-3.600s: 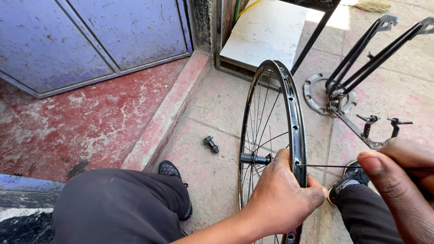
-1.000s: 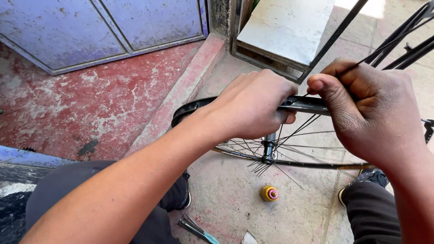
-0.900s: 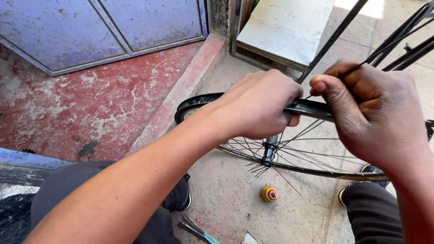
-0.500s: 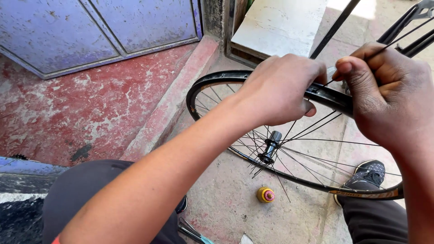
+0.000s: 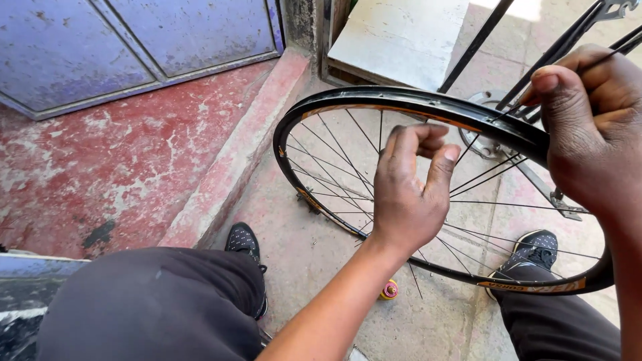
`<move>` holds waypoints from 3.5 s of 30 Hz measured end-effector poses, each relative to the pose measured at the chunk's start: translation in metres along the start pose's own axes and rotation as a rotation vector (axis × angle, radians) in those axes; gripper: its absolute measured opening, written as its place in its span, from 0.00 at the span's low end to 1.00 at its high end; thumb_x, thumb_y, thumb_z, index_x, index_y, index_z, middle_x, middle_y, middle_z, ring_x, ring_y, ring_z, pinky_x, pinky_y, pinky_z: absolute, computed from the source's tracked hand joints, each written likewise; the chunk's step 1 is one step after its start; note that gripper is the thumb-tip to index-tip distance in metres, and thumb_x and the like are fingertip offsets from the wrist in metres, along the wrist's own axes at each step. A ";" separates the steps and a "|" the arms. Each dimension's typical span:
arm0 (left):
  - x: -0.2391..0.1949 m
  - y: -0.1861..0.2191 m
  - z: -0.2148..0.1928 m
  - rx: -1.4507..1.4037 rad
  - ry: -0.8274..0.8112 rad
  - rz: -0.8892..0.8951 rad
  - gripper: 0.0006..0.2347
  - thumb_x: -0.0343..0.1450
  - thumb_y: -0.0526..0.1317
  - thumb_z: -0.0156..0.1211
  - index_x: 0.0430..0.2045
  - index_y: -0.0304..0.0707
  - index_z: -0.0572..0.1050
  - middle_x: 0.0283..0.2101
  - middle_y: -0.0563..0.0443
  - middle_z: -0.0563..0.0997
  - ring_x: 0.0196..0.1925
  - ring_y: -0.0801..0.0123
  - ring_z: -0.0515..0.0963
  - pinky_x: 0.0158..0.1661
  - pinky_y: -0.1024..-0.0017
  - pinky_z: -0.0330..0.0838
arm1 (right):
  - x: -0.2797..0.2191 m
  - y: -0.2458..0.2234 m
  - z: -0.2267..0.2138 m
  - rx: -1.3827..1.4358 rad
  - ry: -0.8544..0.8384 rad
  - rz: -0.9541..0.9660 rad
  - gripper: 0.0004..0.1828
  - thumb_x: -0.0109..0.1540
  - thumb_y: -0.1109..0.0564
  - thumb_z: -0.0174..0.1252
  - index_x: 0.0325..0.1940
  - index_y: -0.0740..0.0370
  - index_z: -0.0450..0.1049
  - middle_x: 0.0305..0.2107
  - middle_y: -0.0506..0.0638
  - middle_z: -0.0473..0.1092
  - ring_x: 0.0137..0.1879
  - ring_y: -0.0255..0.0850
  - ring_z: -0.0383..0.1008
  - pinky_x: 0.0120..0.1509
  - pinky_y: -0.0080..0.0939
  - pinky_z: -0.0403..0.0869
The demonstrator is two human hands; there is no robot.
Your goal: The person removes a spoke from a bicycle wheel hub, applies lubricant from a yellow bottle to the spoke, and then inserts the spoke into the rim. The person repeats this process for multiple spokes, threading them through the rim holes and securing them.
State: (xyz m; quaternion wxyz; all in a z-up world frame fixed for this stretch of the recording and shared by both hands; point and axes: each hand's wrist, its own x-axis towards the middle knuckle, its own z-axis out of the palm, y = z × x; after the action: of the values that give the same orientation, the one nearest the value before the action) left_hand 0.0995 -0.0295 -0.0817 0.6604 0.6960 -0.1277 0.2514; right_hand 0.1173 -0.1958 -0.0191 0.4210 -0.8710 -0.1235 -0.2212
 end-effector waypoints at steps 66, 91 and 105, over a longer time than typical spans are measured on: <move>0.009 -0.049 0.029 -0.725 0.119 -0.284 0.07 0.75 0.43 0.54 0.30 0.44 0.74 0.23 0.65 0.64 0.25 0.82 0.57 0.26 0.80 0.50 | 0.033 -0.040 0.034 -0.150 -0.097 -0.030 0.21 0.81 0.54 0.45 0.37 0.66 0.69 0.22 0.49 0.59 0.29 0.34 0.56 0.33 0.32 0.53; 0.005 -0.051 0.025 -1.127 -0.120 -0.555 0.13 0.67 0.41 0.66 0.39 0.32 0.79 0.20 0.63 0.62 0.21 0.81 0.53 0.22 0.81 0.43 | 0.036 -0.038 0.010 -0.122 -0.246 -0.040 0.18 0.76 0.59 0.45 0.33 0.69 0.69 0.14 0.47 0.52 0.21 0.32 0.48 0.26 0.31 0.48; 0.007 -0.040 0.019 -1.094 -0.177 -0.568 0.10 0.65 0.37 0.66 0.38 0.36 0.80 0.23 0.62 0.73 0.21 0.83 0.54 0.21 0.82 0.41 | 0.002 -0.007 0.004 -0.034 -0.060 0.009 0.29 0.71 0.40 0.39 0.41 0.72 0.70 0.15 0.49 0.52 0.23 0.32 0.49 0.32 0.31 0.47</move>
State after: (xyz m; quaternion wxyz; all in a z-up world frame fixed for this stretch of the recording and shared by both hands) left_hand 0.1289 -0.0437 -0.1126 0.9493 0.2817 -0.1024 -0.0947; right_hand 0.1173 -0.1879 -0.0159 0.4030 -0.8848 -0.1284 -0.1953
